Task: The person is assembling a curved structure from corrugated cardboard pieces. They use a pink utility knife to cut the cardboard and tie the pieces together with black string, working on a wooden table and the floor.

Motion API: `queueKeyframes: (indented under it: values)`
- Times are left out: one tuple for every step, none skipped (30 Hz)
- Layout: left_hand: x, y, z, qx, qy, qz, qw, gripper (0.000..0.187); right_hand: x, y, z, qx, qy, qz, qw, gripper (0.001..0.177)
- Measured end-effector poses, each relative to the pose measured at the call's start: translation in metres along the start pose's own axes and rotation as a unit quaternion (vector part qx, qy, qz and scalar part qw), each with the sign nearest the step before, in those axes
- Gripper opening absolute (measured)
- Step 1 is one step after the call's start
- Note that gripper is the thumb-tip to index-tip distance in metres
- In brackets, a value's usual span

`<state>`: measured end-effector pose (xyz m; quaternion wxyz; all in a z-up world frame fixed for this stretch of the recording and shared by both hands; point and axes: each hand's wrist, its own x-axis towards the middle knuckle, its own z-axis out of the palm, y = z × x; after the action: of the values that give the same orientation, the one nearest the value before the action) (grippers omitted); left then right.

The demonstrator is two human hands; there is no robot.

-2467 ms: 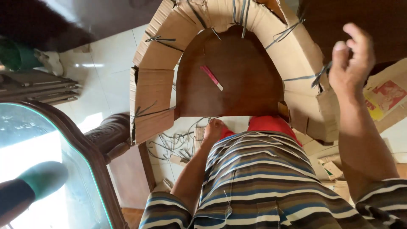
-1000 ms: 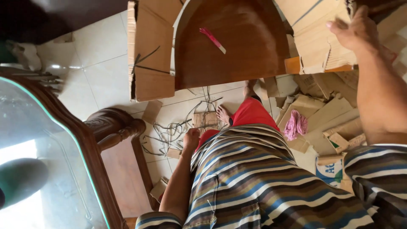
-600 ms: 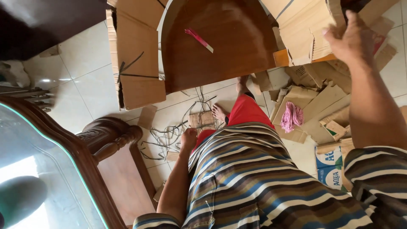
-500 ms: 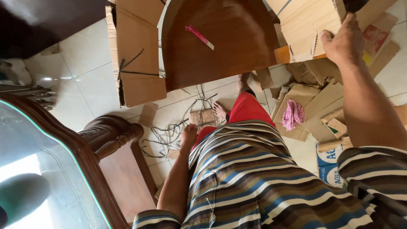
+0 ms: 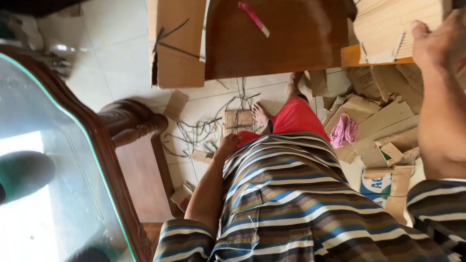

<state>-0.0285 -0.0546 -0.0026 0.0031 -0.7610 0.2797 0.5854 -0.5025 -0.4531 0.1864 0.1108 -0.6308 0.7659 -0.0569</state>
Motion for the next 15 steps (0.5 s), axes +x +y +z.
queueKeyframes:
  values:
    - [0.000, -0.005, 0.008, -0.008, -0.028, 0.039, 0.999, 0.027, 0.001, 0.006, 0.004, 0.044, 0.027, -0.024, 0.998, 0.045]
    - [-0.002, -0.004, 0.013, -0.015, -0.027, 0.032, 0.999, 0.027, 0.009, 0.021, 0.020, 0.043, 0.020, -0.032, 0.998, 0.045]
    - [-0.003, -0.002, 0.021, 0.032, -0.064, 0.041, 0.997, 0.038, 0.017, 0.038, 0.034, 0.050, 0.029, -0.072, 0.996, 0.041]
    - [-0.003, -0.001, 0.028, 0.080, -0.102, 0.051, 0.990, 0.051, 0.026, 0.056, 0.047, 0.057, 0.036, -0.112, 0.991, 0.041]
    - [-0.004, 0.000, 0.034, 0.070, -0.103, 0.047, 0.991, 0.051, 0.033, 0.068, 0.057, 0.054, 0.030, -0.120, 0.991, 0.041]
    - [-0.006, 0.001, 0.040, 0.084, -0.131, 0.052, 0.986, 0.053, 0.039, 0.080, 0.066, -0.013, 0.010, -0.066, 0.998, 0.056]
    - [-0.007, 0.002, 0.047, 0.097, -0.159, 0.058, 0.981, 0.055, 0.046, 0.092, 0.075, -0.081, -0.009, -0.013, 0.997, 0.076]
    - [-0.001, -0.012, 0.063, 0.086, -0.160, 0.053, 0.982, 0.055, 0.049, 0.105, 0.081, -0.086, -0.014, -0.022, 0.996, 0.076]
    - [0.009, -0.023, 0.077, 0.194, -0.159, 0.175, 0.952, 0.046, 0.057, 0.115, 0.088, -0.070, -0.013, -0.053, 0.996, 0.076]
    - [0.018, -0.034, 0.092, 0.298, -0.153, 0.292, 0.896, 0.039, 0.065, 0.124, 0.094, -0.055, -0.011, -0.084, 0.995, 0.077]
    - [0.024, -0.042, 0.112, 0.287, -0.146, 0.289, 0.901, 0.039, 0.074, 0.133, 0.101, -0.057, -0.013, -0.098, 0.994, 0.077]
    - [0.030, -0.051, 0.131, 0.348, -0.116, 0.320, 0.874, 0.034, 0.083, 0.143, 0.109, -0.053, -0.028, -0.088, 0.994, 0.079]
    - [0.032, -0.061, 0.155, 0.407, -0.089, 0.344, 0.842, 0.030, 0.089, 0.155, 0.118, -0.051, -0.048, -0.077, 0.995, 0.082]
    - [0.027, -0.058, 0.163, 0.396, -0.085, 0.339, 0.849, 0.030, 0.098, 0.163, 0.126, -0.054, -0.053, -0.090, 0.993, 0.082]
    - [0.021, -0.056, 0.173, 0.362, -0.079, 0.335, 0.867, 0.031, 0.105, 0.172, 0.134, -0.073, 0.003, -0.106, 0.992, 0.079]
